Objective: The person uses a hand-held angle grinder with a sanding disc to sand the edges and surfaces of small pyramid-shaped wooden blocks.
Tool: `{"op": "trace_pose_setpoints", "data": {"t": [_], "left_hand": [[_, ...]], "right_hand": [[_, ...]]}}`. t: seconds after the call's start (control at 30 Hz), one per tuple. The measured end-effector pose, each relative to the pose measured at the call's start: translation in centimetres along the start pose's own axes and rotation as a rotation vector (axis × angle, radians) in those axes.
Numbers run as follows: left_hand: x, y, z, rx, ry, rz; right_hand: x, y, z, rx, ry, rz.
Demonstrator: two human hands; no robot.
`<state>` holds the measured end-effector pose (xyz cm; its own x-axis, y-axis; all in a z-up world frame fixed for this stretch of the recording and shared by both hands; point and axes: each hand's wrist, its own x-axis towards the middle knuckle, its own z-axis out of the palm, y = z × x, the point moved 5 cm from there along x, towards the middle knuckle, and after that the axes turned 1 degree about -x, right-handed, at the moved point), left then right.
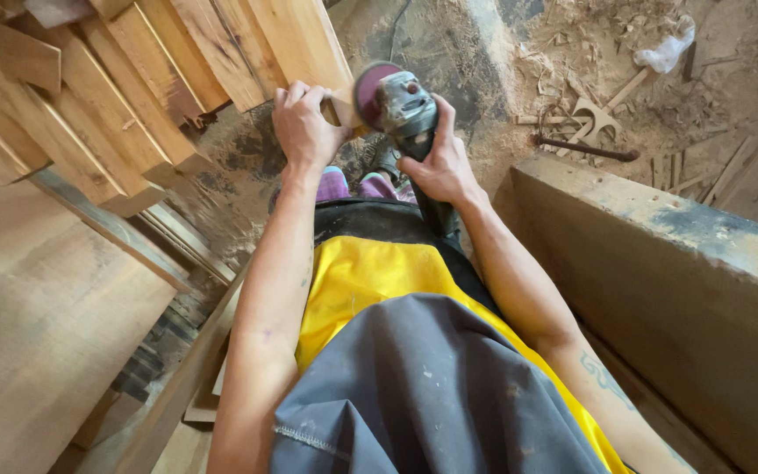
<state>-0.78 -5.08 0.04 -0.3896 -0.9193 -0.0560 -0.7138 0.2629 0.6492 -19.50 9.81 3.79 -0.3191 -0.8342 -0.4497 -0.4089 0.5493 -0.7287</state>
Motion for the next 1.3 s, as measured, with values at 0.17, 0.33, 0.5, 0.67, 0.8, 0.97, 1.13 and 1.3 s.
{"op": "trace_pose_setpoints", "data": {"t": [0.17, 0.33, 0.5, 0.67, 0.8, 0.97, 1.13, 1.3], "left_hand": [[-0.1, 0.7, -0.7, 0.056, -0.009, -0.005], [-0.4, 2.1, -1.7, 0.111, -0.032, 0.031], [-0.5, 4.2, -1.4, 0.1, -0.068, 0.202], [-0.1, 4.0, -0.3, 0.135, -0.097, 0.207], [-1.4, 3.7, 0.0, 0.062, -0.03, 0.173], [-2.5, 3.1, 0.0, 0.052, 0.021, 0.169], [-2.7, 2.4, 1.2, 0.079, 0.025, 0.161], [-2.4, 2.2, 1.5, 0.089, 0.011, 0.131]], "right_hand": [[0.3, 2.6, -1.9, 0.001, 0.025, 0.078], [-0.2, 5.2, -3.9, 0.5, -0.016, 0.178], [-0.6, 7.1, -4.8, 0.947, -0.179, 0.382], [0.2, 7.3, -3.3, 1.144, -0.339, 0.417], [-0.1, 8.0, -1.7, 1.298, -0.459, 0.649], [0.2, 8.1, -1.2, 1.227, -0.479, 0.745], [1.1, 8.1, -1.1, 1.155, -0.523, 0.792], [1.5, 8.1, -0.7, 1.135, -0.527, 0.809]]}}
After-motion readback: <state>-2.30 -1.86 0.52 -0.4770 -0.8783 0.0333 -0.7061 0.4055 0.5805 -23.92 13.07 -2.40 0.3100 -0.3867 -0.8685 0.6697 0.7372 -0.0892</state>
